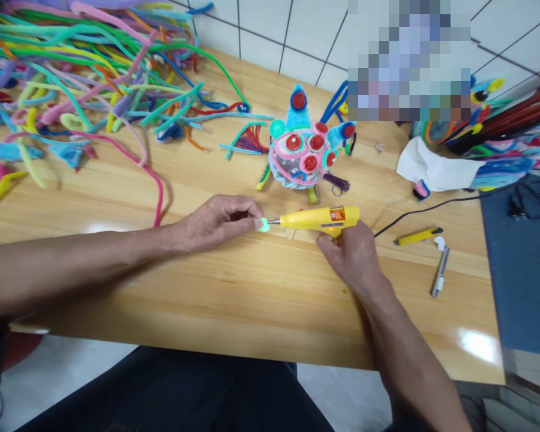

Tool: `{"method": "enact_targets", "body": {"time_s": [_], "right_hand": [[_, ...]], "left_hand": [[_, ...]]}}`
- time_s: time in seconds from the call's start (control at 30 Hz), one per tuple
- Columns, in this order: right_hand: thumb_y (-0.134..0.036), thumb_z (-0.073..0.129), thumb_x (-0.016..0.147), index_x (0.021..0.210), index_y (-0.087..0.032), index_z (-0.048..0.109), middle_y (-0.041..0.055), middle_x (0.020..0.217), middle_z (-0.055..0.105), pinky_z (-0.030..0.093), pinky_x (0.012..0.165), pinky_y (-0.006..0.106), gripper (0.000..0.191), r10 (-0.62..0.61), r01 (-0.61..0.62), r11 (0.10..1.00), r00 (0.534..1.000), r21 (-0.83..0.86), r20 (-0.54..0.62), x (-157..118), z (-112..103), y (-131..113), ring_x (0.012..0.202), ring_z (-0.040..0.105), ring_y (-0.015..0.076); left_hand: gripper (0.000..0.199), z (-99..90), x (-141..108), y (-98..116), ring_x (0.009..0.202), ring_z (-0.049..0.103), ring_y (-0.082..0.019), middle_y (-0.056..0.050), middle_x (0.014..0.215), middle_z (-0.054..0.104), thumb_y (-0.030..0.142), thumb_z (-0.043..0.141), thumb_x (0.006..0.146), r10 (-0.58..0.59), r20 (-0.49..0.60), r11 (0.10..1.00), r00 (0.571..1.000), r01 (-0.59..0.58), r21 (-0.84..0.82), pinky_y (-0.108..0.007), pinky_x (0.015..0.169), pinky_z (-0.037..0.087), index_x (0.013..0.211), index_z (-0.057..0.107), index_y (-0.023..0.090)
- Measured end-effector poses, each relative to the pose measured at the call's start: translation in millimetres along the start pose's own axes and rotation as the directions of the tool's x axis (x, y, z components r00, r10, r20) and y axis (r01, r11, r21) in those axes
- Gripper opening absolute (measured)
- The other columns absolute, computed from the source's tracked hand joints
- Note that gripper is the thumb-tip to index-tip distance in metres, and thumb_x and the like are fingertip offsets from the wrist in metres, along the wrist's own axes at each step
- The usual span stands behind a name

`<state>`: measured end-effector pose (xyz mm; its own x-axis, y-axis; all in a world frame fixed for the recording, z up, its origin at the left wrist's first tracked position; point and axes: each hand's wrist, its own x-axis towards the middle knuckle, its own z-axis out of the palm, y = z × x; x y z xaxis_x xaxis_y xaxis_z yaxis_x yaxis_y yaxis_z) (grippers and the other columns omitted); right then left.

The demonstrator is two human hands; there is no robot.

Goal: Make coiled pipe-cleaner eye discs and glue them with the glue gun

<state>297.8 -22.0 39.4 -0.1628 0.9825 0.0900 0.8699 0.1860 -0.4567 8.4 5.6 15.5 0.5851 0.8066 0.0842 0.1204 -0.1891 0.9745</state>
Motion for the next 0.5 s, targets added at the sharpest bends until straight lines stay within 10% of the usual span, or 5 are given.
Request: {"method": "enact_targets", "body": {"time_s": [0.5], "right_hand": [[-0.023,0.057,0.077,0.061,-0.026,0.044,-0.0028,0.053,0.047,0.035,0.050,0.031,0.021,-0.018,0.018,1.000,1.000,0.012,0.009,0.0,-0.7,0.3,0.049,0.045,0.0160]], "left_hand": [[0.018,0.1,-0.1,0.0,0.062,0.044,-0.009,0.005,0.067,0.052,0.028,0.062,0.097,0.030,0.008,0.999,1.000,-0.030,0.012,-0.022,0.059,0.036,0.085,0.067,0.015]]}}
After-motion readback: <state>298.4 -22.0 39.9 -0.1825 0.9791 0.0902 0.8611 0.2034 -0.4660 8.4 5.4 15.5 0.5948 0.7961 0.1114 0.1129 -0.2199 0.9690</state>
